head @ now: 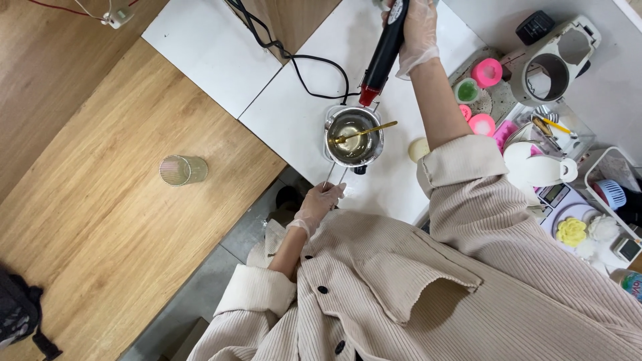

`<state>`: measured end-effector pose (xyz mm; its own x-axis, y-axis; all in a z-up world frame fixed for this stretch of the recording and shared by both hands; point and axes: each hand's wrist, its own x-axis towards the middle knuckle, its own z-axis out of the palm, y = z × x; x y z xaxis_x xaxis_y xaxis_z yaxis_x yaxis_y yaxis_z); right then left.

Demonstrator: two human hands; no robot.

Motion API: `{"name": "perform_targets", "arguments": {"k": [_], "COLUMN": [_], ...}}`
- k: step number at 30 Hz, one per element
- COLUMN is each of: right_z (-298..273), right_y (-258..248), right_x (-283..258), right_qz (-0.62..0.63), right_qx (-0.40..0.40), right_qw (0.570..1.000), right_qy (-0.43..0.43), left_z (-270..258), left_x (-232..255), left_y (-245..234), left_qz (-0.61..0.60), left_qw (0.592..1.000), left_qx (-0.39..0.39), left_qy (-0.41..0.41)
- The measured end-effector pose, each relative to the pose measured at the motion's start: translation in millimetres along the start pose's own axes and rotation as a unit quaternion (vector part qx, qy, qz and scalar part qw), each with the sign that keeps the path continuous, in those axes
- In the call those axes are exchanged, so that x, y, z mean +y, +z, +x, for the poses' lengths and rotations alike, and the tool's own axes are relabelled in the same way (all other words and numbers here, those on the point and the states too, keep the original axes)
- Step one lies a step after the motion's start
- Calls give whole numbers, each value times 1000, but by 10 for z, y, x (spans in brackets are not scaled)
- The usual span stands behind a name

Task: The person is melting wax and preparing a candle wick for candle making.

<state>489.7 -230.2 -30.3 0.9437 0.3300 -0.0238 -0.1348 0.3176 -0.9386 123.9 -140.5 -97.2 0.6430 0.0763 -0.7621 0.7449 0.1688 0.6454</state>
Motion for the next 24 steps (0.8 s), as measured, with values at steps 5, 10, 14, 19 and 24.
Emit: {"name": "perform_targets", "arguments": {"k": [5, 10, 14, 19, 24], "right_z": [-126, -163, -164, -184, -207], "right_y": [-73, -99, -153, -106, -66], "right_x": [-133, -90, -39, -80, -130], "right_qz": [32, 36, 41, 74, 43], "right_qx": [43, 85, 83, 55, 69], "right_qw": [999, 996, 996, 995, 996], "right_qy": [12, 12, -1, -38, -27], "left_z": [19, 44, 56, 6, 34], "left_x": [-25, -85, -91, -15, -29], "left_y": [19, 40, 39, 43, 41], "left_qz": [-16, -50, -45, -48, -40], "left_qw": [1000, 999, 999, 999, 999], "left_qx": [0, -6, -11, -7, -8], "left_qy": [-5, -2, 0, -13, -12]}}
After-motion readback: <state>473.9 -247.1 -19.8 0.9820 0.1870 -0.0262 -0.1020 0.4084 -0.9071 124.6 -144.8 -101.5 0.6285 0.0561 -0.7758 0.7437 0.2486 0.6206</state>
